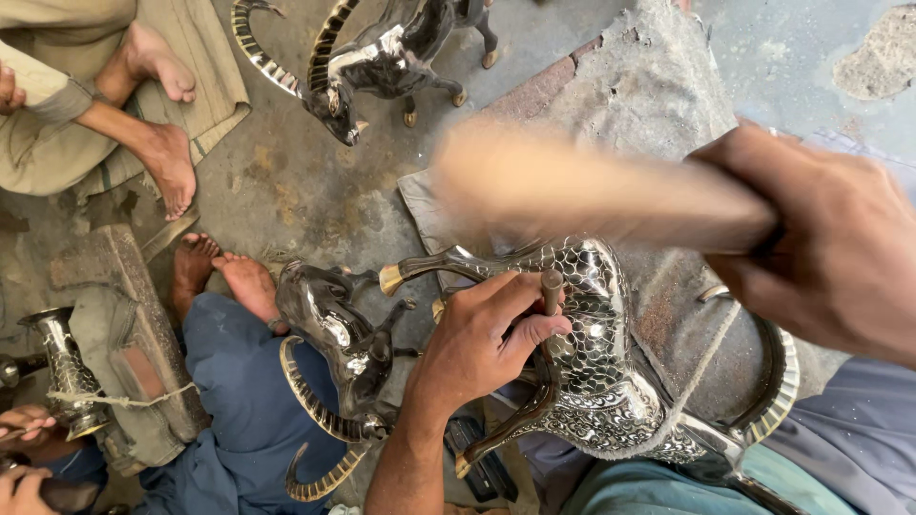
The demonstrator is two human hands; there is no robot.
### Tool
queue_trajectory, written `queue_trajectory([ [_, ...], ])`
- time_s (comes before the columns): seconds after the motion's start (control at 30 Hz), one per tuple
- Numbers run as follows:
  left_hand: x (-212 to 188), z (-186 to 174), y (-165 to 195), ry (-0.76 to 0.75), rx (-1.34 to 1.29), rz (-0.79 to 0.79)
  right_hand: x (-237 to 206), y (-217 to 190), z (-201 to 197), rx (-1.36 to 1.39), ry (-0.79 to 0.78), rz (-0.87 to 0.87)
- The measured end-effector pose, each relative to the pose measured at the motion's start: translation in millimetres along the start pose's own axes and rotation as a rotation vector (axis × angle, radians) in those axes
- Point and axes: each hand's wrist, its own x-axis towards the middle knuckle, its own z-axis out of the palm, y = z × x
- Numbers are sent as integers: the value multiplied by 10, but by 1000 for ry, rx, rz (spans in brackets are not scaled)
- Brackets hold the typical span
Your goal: The person uses a hammer and a metal punch to create a textured pattern on a silver-colored metal goat sculpture. They repeatedly strike the punch against the sculpture's body to form small indentations.
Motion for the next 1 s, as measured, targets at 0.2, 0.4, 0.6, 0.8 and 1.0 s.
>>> queue_trajectory([
  [0.2, -10, 15, -18, 8, 78, 65, 22, -78, -41, -269, 143, -261],
  [0.4, -17, 11, -32, 11, 45, 30, 9, -73, -19, -286, -70, 2],
  [0.6, -47, 74, -75, 4, 45, 5, -11, 112, 86, -84, 5, -86],
  [0.8, -47, 69, -75, 6, 76, -21, -62, 88, 74, -130, -11, -14],
  [1.0, -20, 58, 16, 72, 56, 49, -274, 5, -3, -77, 194, -98],
])
